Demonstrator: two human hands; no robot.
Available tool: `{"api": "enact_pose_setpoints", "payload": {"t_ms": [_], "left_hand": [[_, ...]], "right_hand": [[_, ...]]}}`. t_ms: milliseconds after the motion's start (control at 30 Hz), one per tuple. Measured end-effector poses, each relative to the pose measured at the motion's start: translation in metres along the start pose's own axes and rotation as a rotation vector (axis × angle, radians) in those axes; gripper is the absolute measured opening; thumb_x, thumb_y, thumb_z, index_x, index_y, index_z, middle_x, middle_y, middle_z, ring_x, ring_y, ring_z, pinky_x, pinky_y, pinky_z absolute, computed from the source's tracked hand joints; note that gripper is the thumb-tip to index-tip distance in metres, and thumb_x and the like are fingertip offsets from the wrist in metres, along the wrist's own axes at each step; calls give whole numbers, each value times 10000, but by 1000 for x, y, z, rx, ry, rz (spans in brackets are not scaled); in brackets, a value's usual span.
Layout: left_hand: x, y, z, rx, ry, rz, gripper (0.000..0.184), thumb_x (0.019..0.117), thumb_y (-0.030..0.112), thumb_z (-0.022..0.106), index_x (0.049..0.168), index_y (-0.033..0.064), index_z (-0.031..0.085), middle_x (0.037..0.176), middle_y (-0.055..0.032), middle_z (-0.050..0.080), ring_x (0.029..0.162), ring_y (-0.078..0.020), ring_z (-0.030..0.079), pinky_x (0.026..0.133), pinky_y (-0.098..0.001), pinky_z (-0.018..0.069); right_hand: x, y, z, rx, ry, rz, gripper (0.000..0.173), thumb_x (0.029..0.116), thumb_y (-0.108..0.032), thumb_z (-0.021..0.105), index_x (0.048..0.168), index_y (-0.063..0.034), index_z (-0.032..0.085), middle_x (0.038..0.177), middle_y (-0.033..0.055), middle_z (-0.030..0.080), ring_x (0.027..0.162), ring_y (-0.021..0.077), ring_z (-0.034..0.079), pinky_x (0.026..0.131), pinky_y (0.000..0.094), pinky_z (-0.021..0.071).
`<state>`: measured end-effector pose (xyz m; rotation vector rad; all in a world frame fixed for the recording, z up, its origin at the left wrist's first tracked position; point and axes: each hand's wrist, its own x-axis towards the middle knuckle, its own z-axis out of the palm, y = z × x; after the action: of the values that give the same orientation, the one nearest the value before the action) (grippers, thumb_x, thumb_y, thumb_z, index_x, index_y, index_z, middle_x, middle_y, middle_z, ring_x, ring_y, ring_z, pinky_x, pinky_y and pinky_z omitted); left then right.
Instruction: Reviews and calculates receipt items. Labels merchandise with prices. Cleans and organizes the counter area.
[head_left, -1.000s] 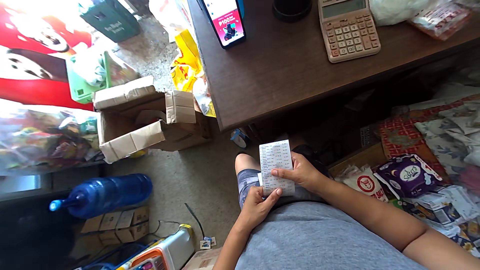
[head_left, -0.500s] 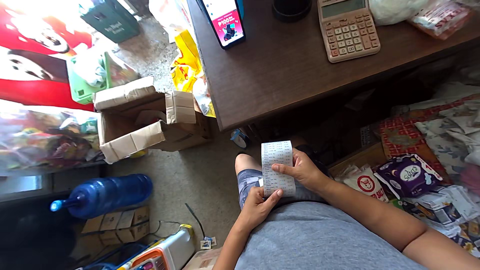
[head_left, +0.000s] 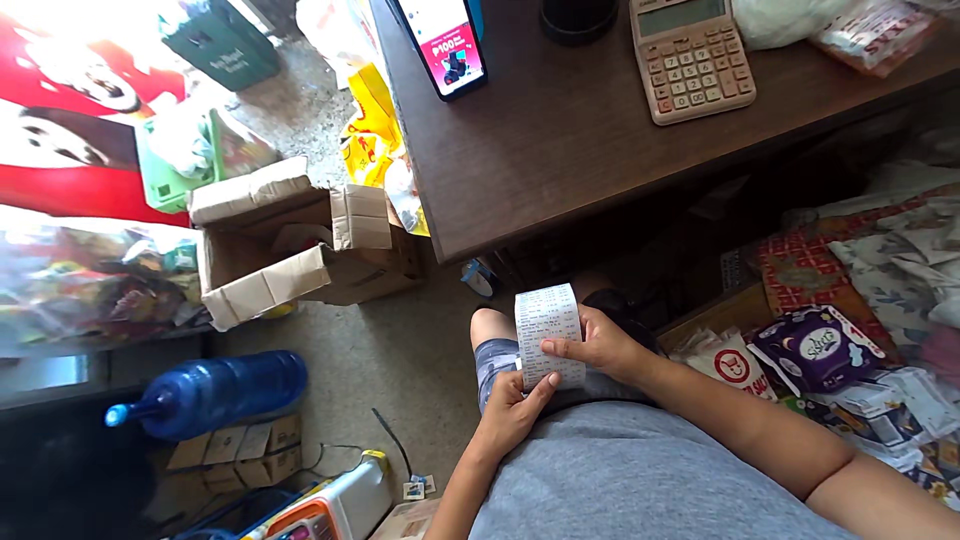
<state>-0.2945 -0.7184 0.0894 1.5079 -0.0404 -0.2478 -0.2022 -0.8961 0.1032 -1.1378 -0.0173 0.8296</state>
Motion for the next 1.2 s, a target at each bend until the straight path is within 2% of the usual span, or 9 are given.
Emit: {"api": "enact_pose_setpoints", "payload": {"t_ms": [433, 1200], "left_hand": [[0, 0, -2, -3, -45, -3, 185, 1008, 83, 588, 908, 36, 736, 843, 63, 750, 800, 39, 690, 763, -185, 578], [0, -1, -1, 0, -68, 9, 174, 1009, 70, 584, 935, 17, 732, 866, 50, 755, 822, 35, 695, 783, -189, 580]], "right_hand": [[2, -2, 2, 25, 112, -25, 326, 907, 34, 710, 1208, 7, 587, 968, 51, 761, 860, 111, 750, 841, 275, 632], [4, 0, 0, 56, 171, -45, 352, 909, 29, 720, 1228, 7, 576, 978, 77, 759, 861, 138, 754, 831, 287, 636]]}}
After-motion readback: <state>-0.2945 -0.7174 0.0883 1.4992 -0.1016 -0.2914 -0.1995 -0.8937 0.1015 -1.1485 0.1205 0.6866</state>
